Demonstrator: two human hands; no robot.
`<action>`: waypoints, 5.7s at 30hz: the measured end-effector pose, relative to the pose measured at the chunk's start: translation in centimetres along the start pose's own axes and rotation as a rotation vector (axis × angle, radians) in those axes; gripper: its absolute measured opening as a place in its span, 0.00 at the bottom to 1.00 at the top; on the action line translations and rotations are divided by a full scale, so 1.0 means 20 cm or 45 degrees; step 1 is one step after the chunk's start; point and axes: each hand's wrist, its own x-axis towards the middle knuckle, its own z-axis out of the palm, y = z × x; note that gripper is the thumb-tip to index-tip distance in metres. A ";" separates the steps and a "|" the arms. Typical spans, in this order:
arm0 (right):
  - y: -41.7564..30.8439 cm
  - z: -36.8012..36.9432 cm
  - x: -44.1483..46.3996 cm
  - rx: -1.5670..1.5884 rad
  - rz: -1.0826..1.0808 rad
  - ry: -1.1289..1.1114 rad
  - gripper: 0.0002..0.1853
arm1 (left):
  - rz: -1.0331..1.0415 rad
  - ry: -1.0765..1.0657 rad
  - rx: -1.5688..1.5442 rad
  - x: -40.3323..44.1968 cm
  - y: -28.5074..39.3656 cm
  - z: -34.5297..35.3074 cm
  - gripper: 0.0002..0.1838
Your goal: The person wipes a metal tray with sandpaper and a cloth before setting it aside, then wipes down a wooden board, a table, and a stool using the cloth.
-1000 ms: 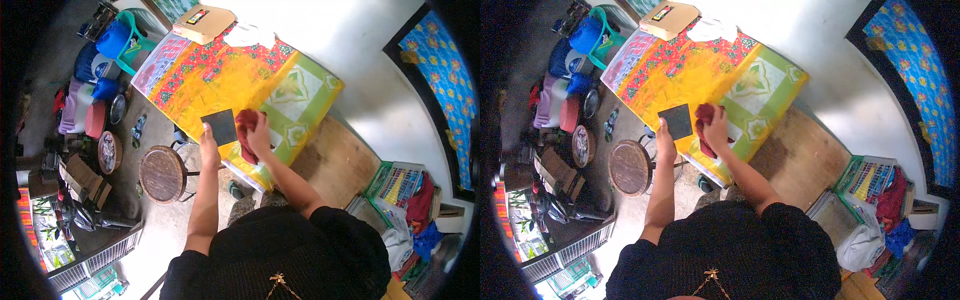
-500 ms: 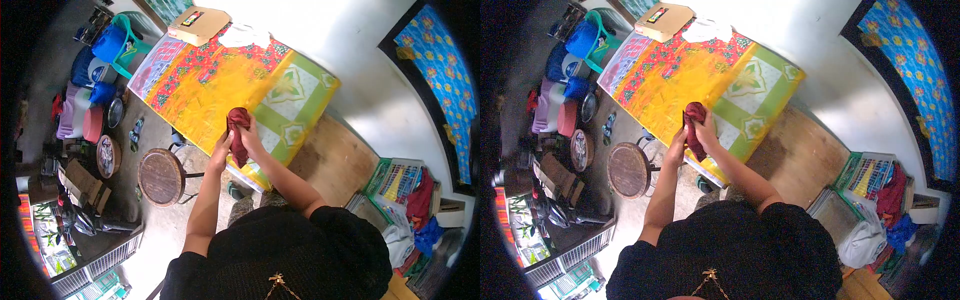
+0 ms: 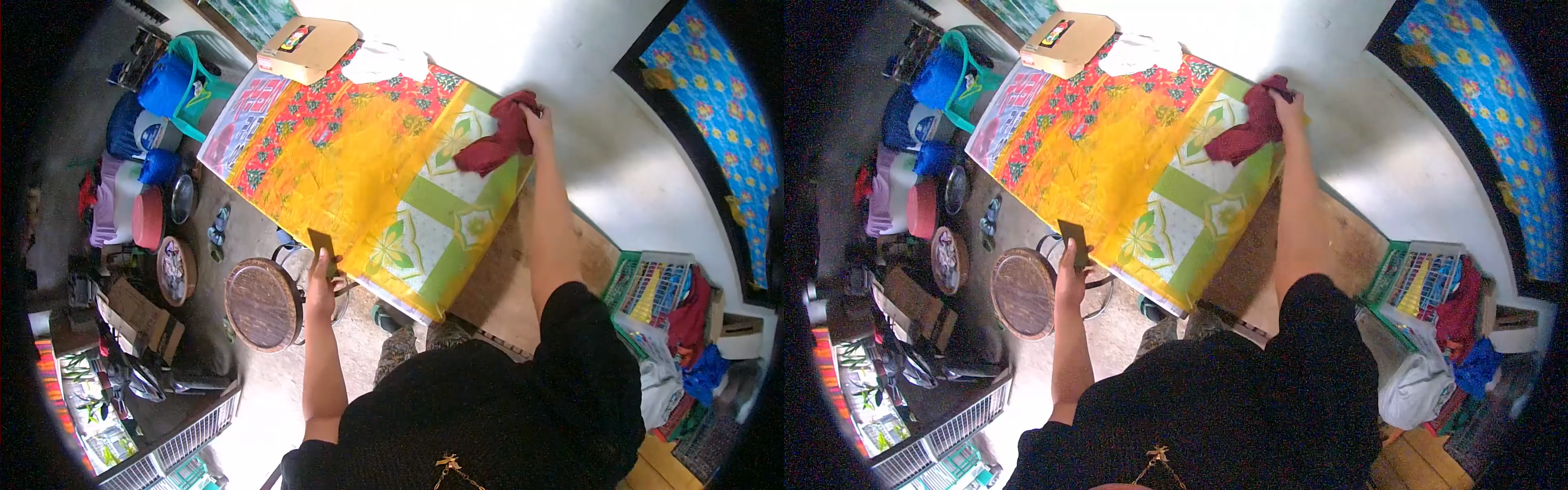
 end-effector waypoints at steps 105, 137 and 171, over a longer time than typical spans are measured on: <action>0.32 1.78 -1.63 1.510 0.572 -1.224 0.26 | 0.893 -0.851 1.892 1.14 0.49 1.71 0.60; 0.02 1.72 0.18 -0.770 -0.797 0.249 0.32 | 1.977 0.818 1.503 1.62 1.72 0.45 0.12; 0.11 0.97 -0.41 -0.567 -0.660 0.048 0.27 | 1.706 0.666 1.731 1.37 1.77 -0.13 0.13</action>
